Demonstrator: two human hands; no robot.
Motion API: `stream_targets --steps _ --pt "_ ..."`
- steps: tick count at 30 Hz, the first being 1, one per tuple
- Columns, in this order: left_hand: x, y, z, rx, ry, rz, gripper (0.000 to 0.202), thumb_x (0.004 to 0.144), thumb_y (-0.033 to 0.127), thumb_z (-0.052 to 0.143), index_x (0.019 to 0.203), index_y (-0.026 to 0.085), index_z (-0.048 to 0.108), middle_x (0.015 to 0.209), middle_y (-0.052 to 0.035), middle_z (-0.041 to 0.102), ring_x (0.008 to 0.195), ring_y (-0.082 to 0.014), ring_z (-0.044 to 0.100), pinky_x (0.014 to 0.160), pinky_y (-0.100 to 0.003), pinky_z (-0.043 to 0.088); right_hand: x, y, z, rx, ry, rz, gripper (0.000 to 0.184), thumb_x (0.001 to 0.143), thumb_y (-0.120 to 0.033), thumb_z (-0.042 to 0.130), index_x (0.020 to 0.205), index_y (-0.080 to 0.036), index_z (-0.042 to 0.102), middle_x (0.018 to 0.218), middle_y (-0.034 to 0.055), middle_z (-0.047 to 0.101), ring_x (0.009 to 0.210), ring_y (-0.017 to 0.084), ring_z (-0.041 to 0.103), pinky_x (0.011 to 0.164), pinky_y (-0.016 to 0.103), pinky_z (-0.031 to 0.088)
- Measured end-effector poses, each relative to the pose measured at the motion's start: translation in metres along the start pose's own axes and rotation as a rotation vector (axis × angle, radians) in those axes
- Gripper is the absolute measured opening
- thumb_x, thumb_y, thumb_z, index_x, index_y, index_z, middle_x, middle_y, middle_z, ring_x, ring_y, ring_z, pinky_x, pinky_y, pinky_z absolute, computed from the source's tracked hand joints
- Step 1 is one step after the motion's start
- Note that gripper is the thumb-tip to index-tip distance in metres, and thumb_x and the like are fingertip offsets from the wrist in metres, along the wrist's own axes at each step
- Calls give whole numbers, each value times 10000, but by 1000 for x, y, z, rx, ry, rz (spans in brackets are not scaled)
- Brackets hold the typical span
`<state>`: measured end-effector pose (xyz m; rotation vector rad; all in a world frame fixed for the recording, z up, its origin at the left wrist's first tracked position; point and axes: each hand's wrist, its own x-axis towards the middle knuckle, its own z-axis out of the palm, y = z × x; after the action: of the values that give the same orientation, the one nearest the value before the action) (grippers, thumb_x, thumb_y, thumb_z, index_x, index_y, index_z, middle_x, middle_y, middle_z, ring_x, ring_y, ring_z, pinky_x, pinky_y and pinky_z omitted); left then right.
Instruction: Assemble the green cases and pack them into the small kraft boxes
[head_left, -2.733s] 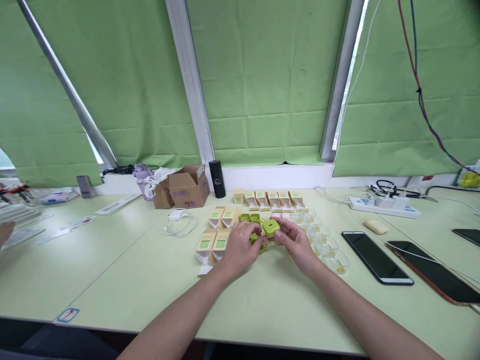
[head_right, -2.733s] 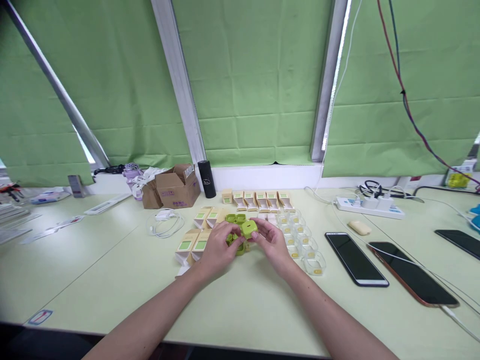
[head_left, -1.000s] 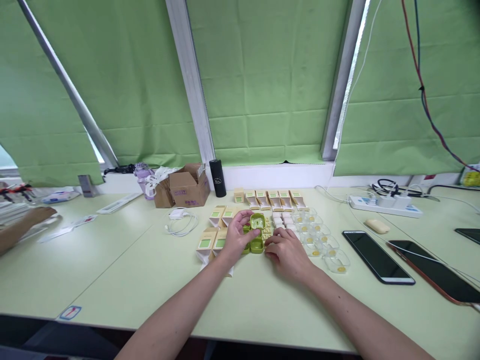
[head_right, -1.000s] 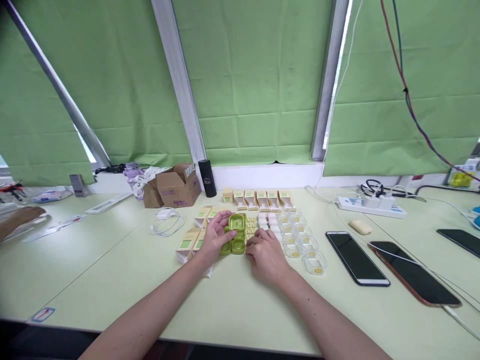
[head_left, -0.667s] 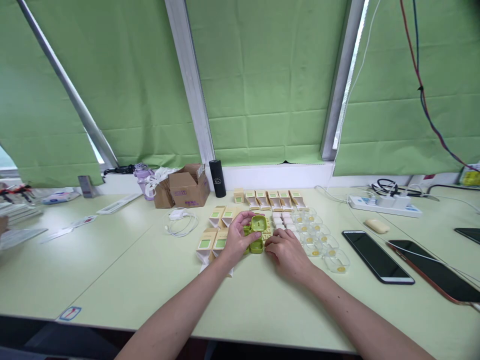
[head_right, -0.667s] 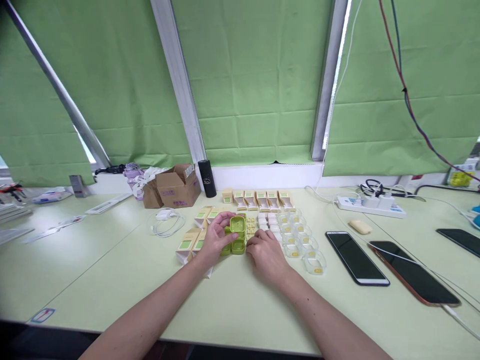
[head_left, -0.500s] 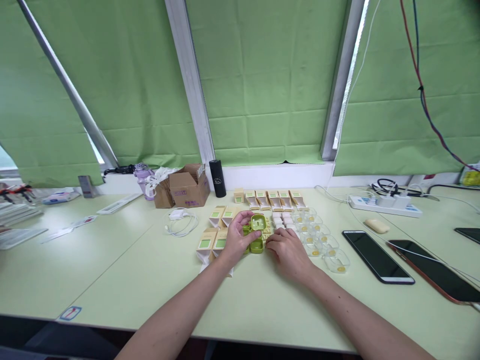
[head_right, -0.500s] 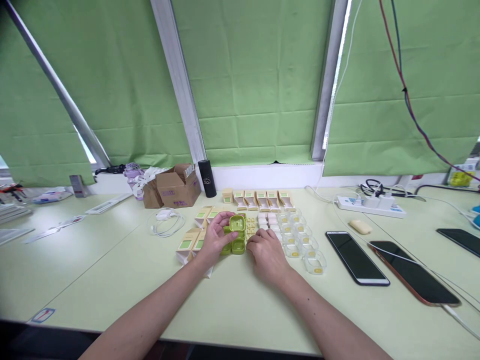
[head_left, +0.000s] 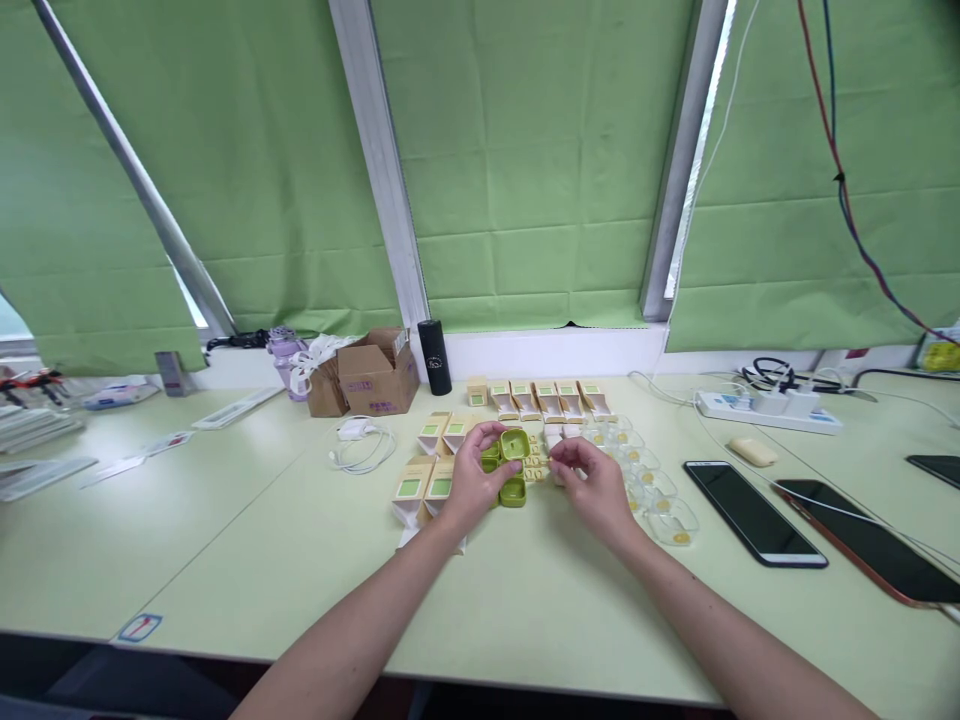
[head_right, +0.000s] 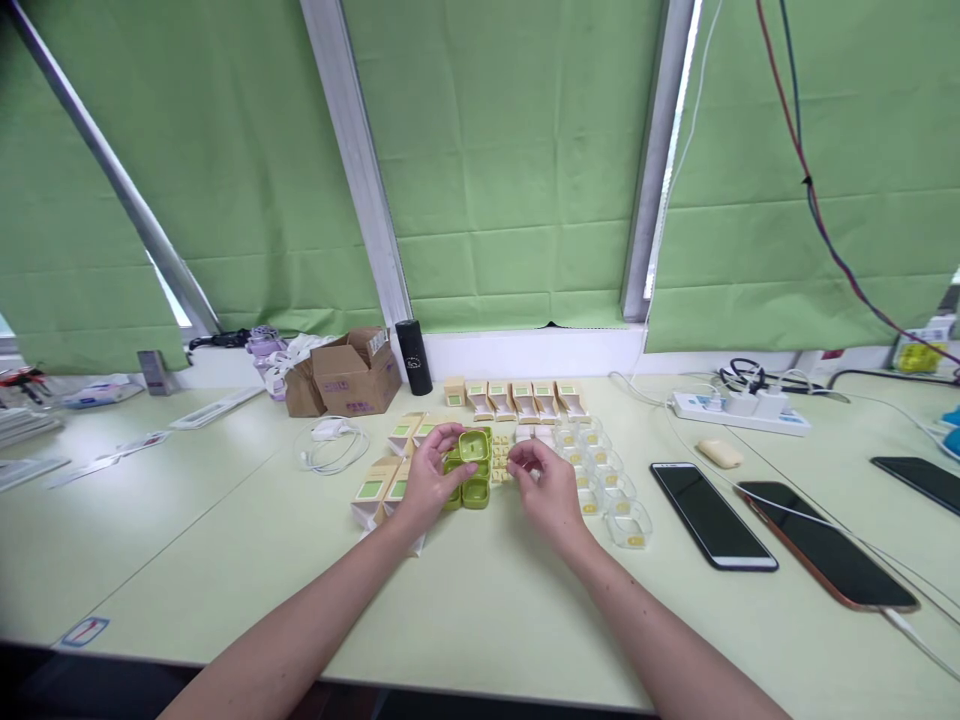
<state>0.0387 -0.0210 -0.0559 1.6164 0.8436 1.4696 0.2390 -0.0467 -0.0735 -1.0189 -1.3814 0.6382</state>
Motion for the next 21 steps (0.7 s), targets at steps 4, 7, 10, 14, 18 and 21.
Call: stream_targets --steps 4,7,10,14,18,21 --pt "-1 -3 -1 58 -13 29 502 761 220 883 1199 227 637 1296 -106 724 1294 -285 656 1147 -478 483 4 -3 0 311 1 142 336 757 -505 874 928 -227 795 873 60 780 782 226 700 719 357 564" --pt "-3 -5 -1 101 -25 60 474 777 184 858 1207 241 666 1290 -93 707 1291 -276 654 1177 -487 467 5 -4 -1 411 -9 237 418 707 -540 933 957 -225 818 798 38 761 693 197 679 648 330 540" --pt "-4 -4 0 133 -42 82 456 783 164 849 1202 250 689 1277 -88 692 1273 -275 655 1189 -495 465 6 -6 -2 532 -32 316 473 683 -565 966 970 -219 820 789 37 759 696 190 684 648 328 554" --pt "-6 -1 2 172 -57 101 431 777 143 845 1173 249 714 1286 -88 656 1264 -278 648 1201 -504 462 7 -8 -2 641 -77 377 485 675 -606 976 877 -208 786 776 37 744 720 195 692 685 350 600" --pt "-6 1 3 177 -54 111 435 764 104 832 1158 255 725 1284 -86 625 1266 -277 637 1204 -508 466 9 -7 -3 642 -107 413 515 689 -658 951 790 -202 735 726 26 717 630 171 652 620 332 586" --pt "-7 3 4 173 -58 97 425 753 106 844 1136 245 724 1274 -89 634 1246 -276 647 1186 -497 485 9 -6 -3 666 -109 453 536 677 -672 952 770 -198 719 721 26 714 598 154 633 589 309 570"
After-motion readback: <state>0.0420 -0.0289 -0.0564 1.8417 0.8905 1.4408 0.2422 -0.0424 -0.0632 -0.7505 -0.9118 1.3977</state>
